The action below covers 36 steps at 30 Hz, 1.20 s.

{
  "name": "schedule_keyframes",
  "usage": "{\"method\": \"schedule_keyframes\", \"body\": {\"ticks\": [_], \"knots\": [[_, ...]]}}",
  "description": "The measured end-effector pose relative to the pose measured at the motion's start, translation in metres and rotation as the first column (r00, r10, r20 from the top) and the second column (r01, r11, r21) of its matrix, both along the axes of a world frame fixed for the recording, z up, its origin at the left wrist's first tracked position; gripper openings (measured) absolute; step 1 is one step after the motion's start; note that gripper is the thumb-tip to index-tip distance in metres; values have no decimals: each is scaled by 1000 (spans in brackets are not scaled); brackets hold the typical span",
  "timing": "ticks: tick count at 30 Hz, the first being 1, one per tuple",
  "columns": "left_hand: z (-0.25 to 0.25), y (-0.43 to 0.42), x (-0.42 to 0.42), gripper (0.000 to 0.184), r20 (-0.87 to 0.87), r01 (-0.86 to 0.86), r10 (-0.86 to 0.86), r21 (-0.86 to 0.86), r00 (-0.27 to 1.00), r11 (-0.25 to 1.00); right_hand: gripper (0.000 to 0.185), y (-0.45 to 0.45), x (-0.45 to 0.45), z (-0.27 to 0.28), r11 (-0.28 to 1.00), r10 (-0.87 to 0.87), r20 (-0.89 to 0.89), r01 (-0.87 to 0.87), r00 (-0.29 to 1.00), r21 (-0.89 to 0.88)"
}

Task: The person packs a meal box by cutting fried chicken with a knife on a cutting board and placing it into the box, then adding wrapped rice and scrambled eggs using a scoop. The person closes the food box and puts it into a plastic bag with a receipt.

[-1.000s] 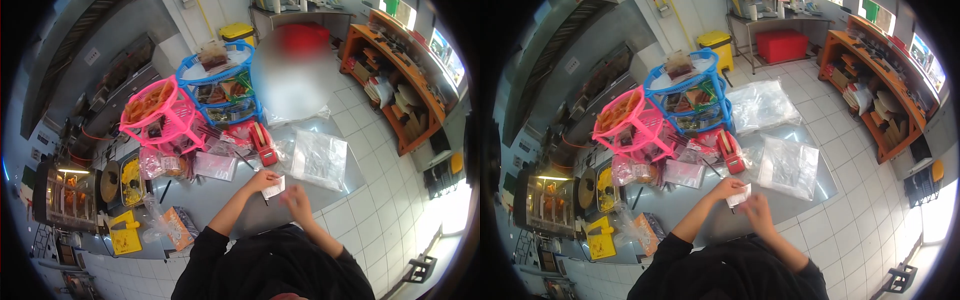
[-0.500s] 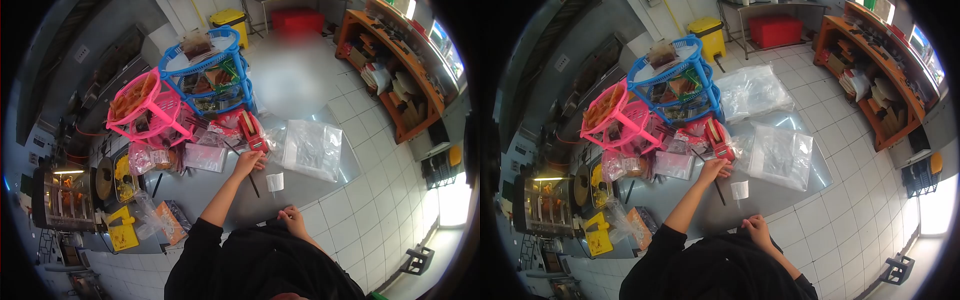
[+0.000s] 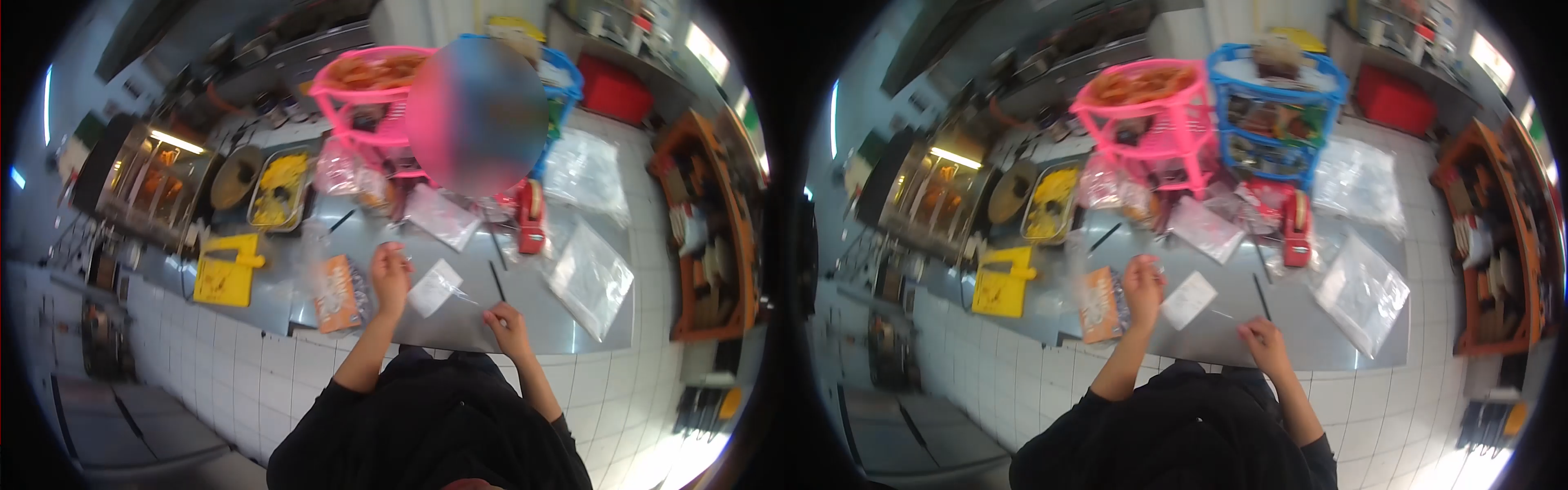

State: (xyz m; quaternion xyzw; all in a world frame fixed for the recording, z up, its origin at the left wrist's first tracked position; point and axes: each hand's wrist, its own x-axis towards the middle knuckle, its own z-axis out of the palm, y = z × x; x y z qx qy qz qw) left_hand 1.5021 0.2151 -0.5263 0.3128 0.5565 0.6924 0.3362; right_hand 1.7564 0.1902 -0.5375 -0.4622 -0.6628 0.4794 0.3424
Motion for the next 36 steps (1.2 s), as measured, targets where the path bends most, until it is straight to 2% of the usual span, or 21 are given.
{"method": "schedule_keyframes", "body": {"ticks": [4, 8, 10, 12, 13, 14, 16, 17, 18, 20, 21, 22, 23, 26, 28, 30, 31, 32, 33, 34, 36], "knots": [[-37, -100, -117, 24, -146, -484, 483, 37, 863, 874, 27, 28, -118, -2, 885, 461, 137, -466, 877, 6], [-59, -179, -145, 25, -115, -608, 598, -221, 793, 763, 31, 34, -194, -33, 704, 707, 328, -669, 626, -239], [-84, -195, -143, 26, -148, -587, 572, -309, 807, 748, 33, 34, -200, -58, 703, 707, 342, -666, 619, -248], [-105, -200, -147, 26, -373, -559, 432, -369, 821, 743, 33, 37, -206, -59, 689, 721, 363, -661, 590, -296], [-117, -199, -150, 23, -570, -592, 331, -362, 752, 720, 32, 37, -209, -59, 693, 718, 385, -641, 580, -330], [-117, -196, -149, 23, -563, -594, 336, -370, 755, 714, 32, 35, -214, -61, 687, 724, 389, -643, 569, -338], [-113, -187, -153, 16, -803, -562, -5, -422, 596, 711, 32, 33, -226, -66, 704, 701, 500, -606, 509, -370], [-105, -186, -159, 21, -780, -482, -129, -497, 612, 721, 32, 33, -230, -70, 712, 694, 504, -599, 515, -368], [-104, -185, -164, 21, -780, -471, -134, -495, 612, 730, 31, 32, -233, -73, 727, 679, 501, -586, 537, -358], [-104, -186, -173, 36, -889, -635, -189, -433, 416, 640, 31, 30, -232, -76, 757, 649, 500, -553, 573, -349], [-105, -186, -185, 51, -786, -511, -289, -587, 547, 628, 31, 26, -231, -72, 776, 627, 490, -535, 606, -333], [-107, -181, -200, 51, -785, -487, -311, -588, 536, 645, 32, 23, -231, -70, 799, 600, 478, -510, 642, -318], [-112, -172, -216, 54, -728, -191, -231, -446, 646, 874, 32, 24, -233, -67, 818, 575, 479, -476, 664, -322], [-92, -129, -227, 65, -332, 216, -262, -171, 906, 961, 28, 11, -228, -66, 830, 558, 565, -426, 608, -361], [-63, -90, -225, 68, -831, 140, -298, -263, 469, 955, 23, 7, -228, -79, 883, 466, 540, -406, 701, -235], [-21, -56, -198, 67, -829, 302, -395, -289, 395, 908, 25, -4, -221, -102, 922, 378, 532, -362, 758, -138], [-11, -43, -180, 66, -817, 400, -475, -336, 326, 853, 29, -9, -221, -101, 947, 315, 718, -258, 620, -193], [-44, -35, -183, 55, -848, 563, -454, -242, 272, 790, 28, -16, -210, -84, 945, 325, 646, -265, 691, -191], [-53, -31, -173, 54, -803, 618, -511, -241, 306, 749, 28, -21, -201, -83, 937, 349, 663, -249, 662, -245], [-59, -30, -158, 53, -678, 685, -620, -231, 396, 691, 27, -34, -186, -66, 959, 269, 653, -262, 708, -112], [-59, -34, -121, 52, -107, 837, -838, -68, 535, 543, 24, -53, -148, -67, 989, 139, 406, -108, 903, -99]]}}
